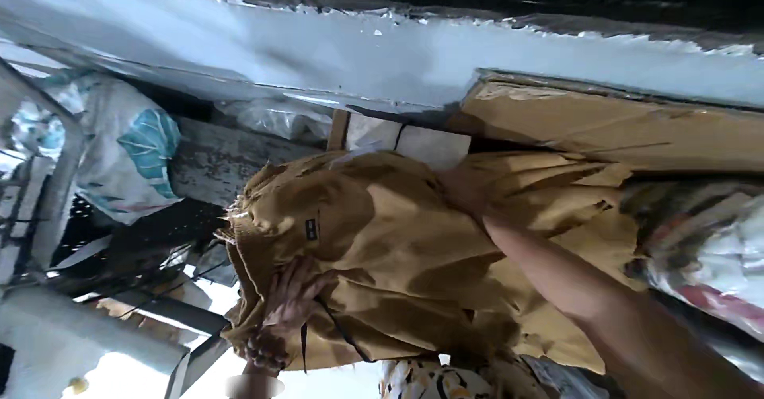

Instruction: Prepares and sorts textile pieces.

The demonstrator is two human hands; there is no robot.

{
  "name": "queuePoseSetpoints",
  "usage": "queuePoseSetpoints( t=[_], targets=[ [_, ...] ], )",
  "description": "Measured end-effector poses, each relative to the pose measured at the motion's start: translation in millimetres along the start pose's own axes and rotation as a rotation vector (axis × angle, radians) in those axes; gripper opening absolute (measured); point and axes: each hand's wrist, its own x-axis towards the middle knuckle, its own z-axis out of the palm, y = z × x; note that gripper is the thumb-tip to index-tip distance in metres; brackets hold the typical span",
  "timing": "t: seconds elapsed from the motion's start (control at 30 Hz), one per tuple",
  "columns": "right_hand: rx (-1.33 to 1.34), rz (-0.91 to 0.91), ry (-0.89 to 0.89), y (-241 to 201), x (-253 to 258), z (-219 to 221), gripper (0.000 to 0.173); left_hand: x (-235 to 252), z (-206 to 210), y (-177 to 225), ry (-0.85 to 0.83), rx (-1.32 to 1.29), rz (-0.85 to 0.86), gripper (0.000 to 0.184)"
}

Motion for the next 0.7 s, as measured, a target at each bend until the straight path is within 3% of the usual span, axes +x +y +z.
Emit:
queuePoseSetpoints(
  t=[0.03,0.1,0.2,0.27,0.4,0.47,0.6,0.7],
  targets=[
    [0.098,0.172,-0.192,-25,-10,-15,0.035,-2,-1,-3,0.007,-0.001,0.01,0.029],
    [0.216,0.369,-0.372,-52,-14,-36,0.038,-2,-2,-6,0.011,0.025,0.014,0.026],
    [0.241,0.37,-0.468,-38,14,-41,0.048,-2,-2,-5,0.006,0.061,0.011,0.026],
    [0.242,0.328,-0.396,-24,39,-27,0.04,-2,-3,-4,-0.02,0.058,-0.001,0.03],
    [0.015,0.407,-0.365,-59,112,-29,0.036,-1,-7,-3,-0.077,0.056,-0.004,0.034],
    [0.083,0.482,-0.277,-70,134,-24,0.035,-1,-8,-3,-0.091,0.056,-0.002,0.033],
    [0.176,0.61,-0.239,-75,154,-16,0.059,0,-9,-4,-0.081,0.033,0.008,0.034],
    [0.134,0.594,-0.274,-79,166,-19,0.043,-1,-7,-3,-0.058,0.043,0.001,0.034]
  ],
)
